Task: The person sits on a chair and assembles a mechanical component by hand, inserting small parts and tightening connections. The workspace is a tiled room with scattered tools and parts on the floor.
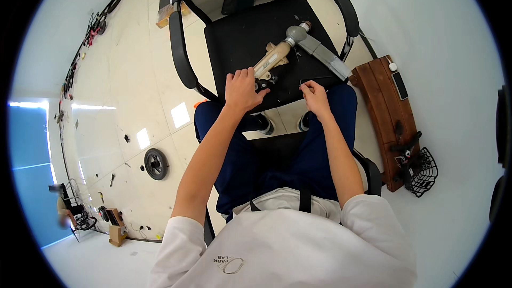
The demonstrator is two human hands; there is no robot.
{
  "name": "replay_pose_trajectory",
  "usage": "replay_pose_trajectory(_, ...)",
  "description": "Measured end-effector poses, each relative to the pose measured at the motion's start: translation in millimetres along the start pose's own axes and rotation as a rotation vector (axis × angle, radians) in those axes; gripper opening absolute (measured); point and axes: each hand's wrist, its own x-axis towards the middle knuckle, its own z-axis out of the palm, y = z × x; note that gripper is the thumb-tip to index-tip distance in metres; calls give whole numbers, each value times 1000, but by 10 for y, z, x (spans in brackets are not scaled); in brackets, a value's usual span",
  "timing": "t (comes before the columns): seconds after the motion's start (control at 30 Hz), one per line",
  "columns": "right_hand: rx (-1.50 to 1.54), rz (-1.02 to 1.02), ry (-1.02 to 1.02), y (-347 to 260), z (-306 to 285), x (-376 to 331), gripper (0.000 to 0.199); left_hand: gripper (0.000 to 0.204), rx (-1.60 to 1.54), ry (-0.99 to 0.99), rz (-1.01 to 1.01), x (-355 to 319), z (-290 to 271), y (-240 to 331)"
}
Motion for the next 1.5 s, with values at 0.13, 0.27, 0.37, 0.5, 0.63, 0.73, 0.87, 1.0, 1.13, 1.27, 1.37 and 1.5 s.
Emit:
replay_pose_trajectory(0.13, -73, -42, 1, 111, -6, 67, 23, 76, -90, 24, -25, 55, 46, -169)
replay_pose_trajectory(0.27, -155, -64, 69, 146, -21, 69, 22, 67, -573, -272, -250, 275, -234, -235)
replay_pose_trajectory(0.37, -200, -108, 161, 147, -12, 104, 20, 64, -732, -300, -344, 230, -127, -363)
replay_pose_trajectory(0.5, -222, -176, 141, 227, 16, 383, 20, 64, -927, -250, -469, 158, 218, -582)
replay_pose_trajectory(0.63, -37, -127, 165, 95, -106, 725, 24, 69, -980, -182, -570, 127, 289, -587)
replay_pose_trajectory(0.73, 73, -179, 113, 81, -112, 913, 32, 67, -942, -81, -576, 10, 446, -710)
replay_pose_trajectory(0.87, 99, -329, 36, 90, -59, 883, 41, 56, -966, -5, -502, -229, 461, -610)
replay_pose_trajectory(1.0, -350, -493, 68, -85, -164, 597, 32, 48, -770, 119, -325, -384, 469, -550)
replay_pose_trajectory(1.13, -798, -587, 74, -114, -305, 434, 17, 28, -781, 110, -401, -403, 405, -538)
replay_pose_trajectory(1.27, -950, -610, -13, -194, -350, 317, 13, 22, -790, 161, -327, -465, 328, -473)
replay_pose_trajectory(1.37, -1028, -597, -42, -194, -412, 340, 12, 18, -775, 59, -319, -549, 180, -399)
replay_pose_trajectory(1.5, -866, -593, 50, -275, -420, 251, 11, 17, -735, 130, -224, -731, 314, -395)
